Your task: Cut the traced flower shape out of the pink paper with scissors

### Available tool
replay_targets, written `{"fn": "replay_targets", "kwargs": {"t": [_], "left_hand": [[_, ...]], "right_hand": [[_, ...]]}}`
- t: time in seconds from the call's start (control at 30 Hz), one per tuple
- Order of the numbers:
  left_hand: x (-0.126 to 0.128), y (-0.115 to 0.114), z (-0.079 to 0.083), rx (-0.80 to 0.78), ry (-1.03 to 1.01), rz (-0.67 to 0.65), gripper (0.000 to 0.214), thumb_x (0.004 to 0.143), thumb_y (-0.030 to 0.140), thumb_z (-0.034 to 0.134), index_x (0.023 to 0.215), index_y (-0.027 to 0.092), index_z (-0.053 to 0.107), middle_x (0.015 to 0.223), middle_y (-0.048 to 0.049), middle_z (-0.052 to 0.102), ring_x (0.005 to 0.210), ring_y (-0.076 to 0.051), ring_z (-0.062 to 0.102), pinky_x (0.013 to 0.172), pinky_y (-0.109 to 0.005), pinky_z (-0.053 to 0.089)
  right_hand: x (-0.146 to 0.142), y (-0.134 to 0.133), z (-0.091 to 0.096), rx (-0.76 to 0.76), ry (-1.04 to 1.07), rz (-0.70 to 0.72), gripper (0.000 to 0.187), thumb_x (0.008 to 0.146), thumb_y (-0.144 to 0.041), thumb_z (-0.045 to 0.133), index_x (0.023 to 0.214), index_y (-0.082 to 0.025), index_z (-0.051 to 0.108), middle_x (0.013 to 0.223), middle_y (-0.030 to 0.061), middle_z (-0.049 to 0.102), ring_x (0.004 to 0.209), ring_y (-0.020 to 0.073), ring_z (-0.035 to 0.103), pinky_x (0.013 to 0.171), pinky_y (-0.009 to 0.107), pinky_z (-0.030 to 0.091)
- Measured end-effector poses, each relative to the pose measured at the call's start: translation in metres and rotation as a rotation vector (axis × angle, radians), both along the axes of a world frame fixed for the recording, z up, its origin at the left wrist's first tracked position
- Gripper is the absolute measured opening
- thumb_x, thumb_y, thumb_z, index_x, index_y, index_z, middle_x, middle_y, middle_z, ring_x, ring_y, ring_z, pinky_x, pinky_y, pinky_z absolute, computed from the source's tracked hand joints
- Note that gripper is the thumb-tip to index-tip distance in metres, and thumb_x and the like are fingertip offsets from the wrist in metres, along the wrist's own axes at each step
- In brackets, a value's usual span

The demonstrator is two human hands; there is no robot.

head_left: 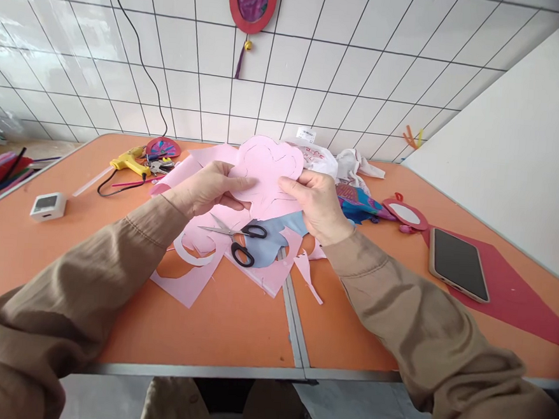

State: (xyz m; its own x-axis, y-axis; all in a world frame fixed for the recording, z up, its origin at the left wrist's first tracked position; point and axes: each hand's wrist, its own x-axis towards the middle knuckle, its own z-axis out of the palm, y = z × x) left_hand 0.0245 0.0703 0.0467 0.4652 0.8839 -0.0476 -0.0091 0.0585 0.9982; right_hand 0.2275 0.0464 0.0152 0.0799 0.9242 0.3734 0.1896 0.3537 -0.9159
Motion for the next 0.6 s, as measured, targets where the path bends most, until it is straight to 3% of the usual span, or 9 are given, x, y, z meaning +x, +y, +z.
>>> {"fn": "replay_targets", "kwargs": {"t": [0.13, 0.3, 0.47, 0.6], "left_hand": [[0.002, -0.001, 0.0, 0.034, 0.022, 0.033, 0.014, 0.069, 0.021, 0.085, 0.065, 0.012, 0.075, 0.067, -0.009, 0.072, 0.056, -0.016, 0.067, 0.054, -0.026, 0.059], [0.001, -0.003, 0.004, 0.075, 0.066, 0.006, 0.012, 0.068, 0.019, 0.085, 0.066, 0.01, 0.076, 0.066, -0.0101, 0.072, 0.058, -0.017, 0.067, 0.051, -0.025, 0.058], [0.002, -0.003, 0.001, 0.048, 0.009, -0.008, 0.018, 0.068, 0.025, 0.087, 0.07, 0.011, 0.076, 0.068, -0.0084, 0.072, 0.058, -0.016, 0.067, 0.054, -0.026, 0.058], [0.007, -0.002, -0.011, -0.066, -0.062, -0.023, 0.033, 0.067, 0.035, 0.091, 0.073, 0.012, 0.069, 0.068, -0.0054, 0.069, 0.059, -0.017, 0.07, 0.058, -0.028, 0.059]], "right_hand": [[0.0, -0.001, -0.001, -0.063, 0.142, 0.076, 0.028, 0.072, -0.045, 0.08, 0.061, -0.024, 0.065, 0.063, 0.0002, 0.067, 0.078, 0.0243, 0.071, 0.06, 0.036, 0.052], [0.0, -0.005, 0.001, -0.172, 0.172, 0.168, 0.025, 0.067, -0.046, 0.082, 0.061, -0.026, 0.067, 0.062, 0.0002, 0.068, 0.069, 0.0223, 0.071, 0.052, 0.034, 0.052], [-0.001, -0.008, -0.001, -0.151, 0.216, 0.101, 0.023, 0.061, -0.042, 0.083, 0.066, -0.025, 0.069, 0.064, 0.0, 0.068, 0.066, 0.0209, 0.069, 0.054, 0.035, 0.054], [0.002, -0.005, -0.004, -0.083, 0.244, 0.002, 0.02, 0.066, -0.04, 0.079, 0.068, -0.025, 0.067, 0.068, 0.0016, 0.07, 0.074, 0.0224, 0.07, 0.062, 0.037, 0.057]]}}
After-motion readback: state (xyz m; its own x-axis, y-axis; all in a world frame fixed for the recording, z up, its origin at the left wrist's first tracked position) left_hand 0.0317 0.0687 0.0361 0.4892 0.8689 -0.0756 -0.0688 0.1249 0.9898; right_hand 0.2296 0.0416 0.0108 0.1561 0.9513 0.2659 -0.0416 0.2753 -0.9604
